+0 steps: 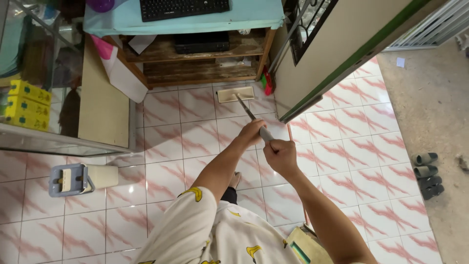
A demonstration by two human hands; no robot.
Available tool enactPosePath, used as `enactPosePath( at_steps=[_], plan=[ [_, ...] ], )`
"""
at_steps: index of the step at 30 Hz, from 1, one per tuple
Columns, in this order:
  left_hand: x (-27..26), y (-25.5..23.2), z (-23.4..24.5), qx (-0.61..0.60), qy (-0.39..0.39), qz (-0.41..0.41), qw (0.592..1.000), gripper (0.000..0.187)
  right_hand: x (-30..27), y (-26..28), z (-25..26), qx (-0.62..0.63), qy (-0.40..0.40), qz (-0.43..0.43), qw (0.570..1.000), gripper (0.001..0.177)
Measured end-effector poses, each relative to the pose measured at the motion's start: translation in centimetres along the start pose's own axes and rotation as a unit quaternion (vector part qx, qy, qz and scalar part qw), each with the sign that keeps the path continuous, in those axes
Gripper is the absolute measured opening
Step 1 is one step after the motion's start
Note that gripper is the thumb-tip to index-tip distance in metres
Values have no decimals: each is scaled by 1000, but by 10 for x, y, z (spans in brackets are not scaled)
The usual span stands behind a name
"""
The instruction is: Mopping a tiled floor inside a home using a flat mop.
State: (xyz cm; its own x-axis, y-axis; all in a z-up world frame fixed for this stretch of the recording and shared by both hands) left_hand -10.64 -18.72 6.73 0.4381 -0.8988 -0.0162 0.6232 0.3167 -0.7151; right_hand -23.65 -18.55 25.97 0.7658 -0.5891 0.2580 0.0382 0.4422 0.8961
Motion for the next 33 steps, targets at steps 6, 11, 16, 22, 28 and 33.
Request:
enactPosePath(
  at_steps=[6, 11, 16, 22, 28, 33],
  plan=[
    [66, 60, -8, -18, -23, -12, 999, 25, 47, -39, -27, 14, -14, 11, 1000, 41],
    [77, 71, -15, -3, -40, -23, 999, 31, 57, -31, -23, 15, -31, 7, 999, 42],
    [51, 39, -19, 44, -37, -29, 998, 35, 27, -27, -5, 11, -38, -22, 999, 44],
    [-17, -52, -36, 41, -35, -80, 995, 39, -31, 18, 62, -19, -52, -106, 993, 44],
    [-111, -141, -64, 7, -28, -144, 989, 18, -107, 80, 116, -71, -6, -139, 988, 47],
    [-130, -147, -91, -8, -20, -161, 987, 17, -146, 94, 125, -54, -79, -58, 994, 48]
  ],
)
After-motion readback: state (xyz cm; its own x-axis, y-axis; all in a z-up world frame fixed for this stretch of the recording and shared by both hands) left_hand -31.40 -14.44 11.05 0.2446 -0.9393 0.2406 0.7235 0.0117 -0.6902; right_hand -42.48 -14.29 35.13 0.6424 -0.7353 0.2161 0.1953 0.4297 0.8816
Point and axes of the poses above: each hand's wrist, its own x-axis towards the middle knuckle, its own z-axis out of the back of the hand, y = z × x, the point moved 9 cm from there along x, towards the middle knuckle, and after that the axes turned 9 degrees about x, right-handed, at the moved point
